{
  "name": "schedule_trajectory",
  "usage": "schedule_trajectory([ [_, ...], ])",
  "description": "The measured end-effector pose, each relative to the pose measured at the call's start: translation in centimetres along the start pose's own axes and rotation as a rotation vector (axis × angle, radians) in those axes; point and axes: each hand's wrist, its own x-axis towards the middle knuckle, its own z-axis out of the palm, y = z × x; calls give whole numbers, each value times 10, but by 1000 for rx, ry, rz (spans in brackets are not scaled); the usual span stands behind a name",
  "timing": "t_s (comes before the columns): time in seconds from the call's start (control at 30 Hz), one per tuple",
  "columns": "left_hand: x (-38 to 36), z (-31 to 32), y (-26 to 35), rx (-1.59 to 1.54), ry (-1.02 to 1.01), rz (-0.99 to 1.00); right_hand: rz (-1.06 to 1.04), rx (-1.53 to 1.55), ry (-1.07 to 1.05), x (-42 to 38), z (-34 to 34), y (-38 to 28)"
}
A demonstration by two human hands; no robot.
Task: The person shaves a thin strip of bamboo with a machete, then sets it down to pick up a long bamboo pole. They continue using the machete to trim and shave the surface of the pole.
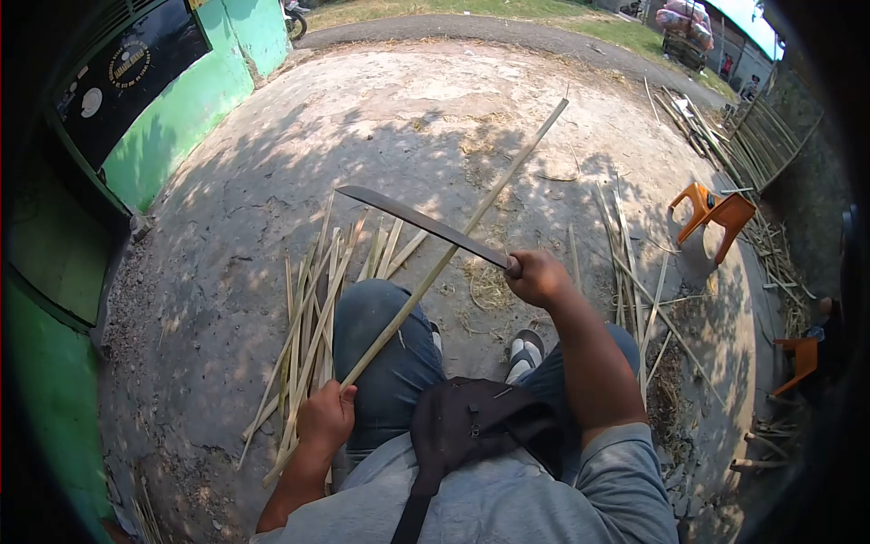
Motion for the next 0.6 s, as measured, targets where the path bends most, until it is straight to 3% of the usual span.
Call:
schedule_trajectory([
  [0.13,-1,-7,5,-15,4,-2,-181,-171,-130,-5,10,-29],
  [0.23,-2,0,2,-5,38,-4,-84,-156,-158,8,3,-15],
  [0.3,-1,5,-2,11,65,-2,124,132,-181,19,4,6],
  [0.37,-1,10,-3,26,83,3,189,192,-200,23,0,17],
  [0.57,-1,14,-6,-10,72,23,78,155,-101,3,-5,-15],
  [0.6,-1,15,-6,-16,67,23,-50,112,-54,-1,-1,-18],
])
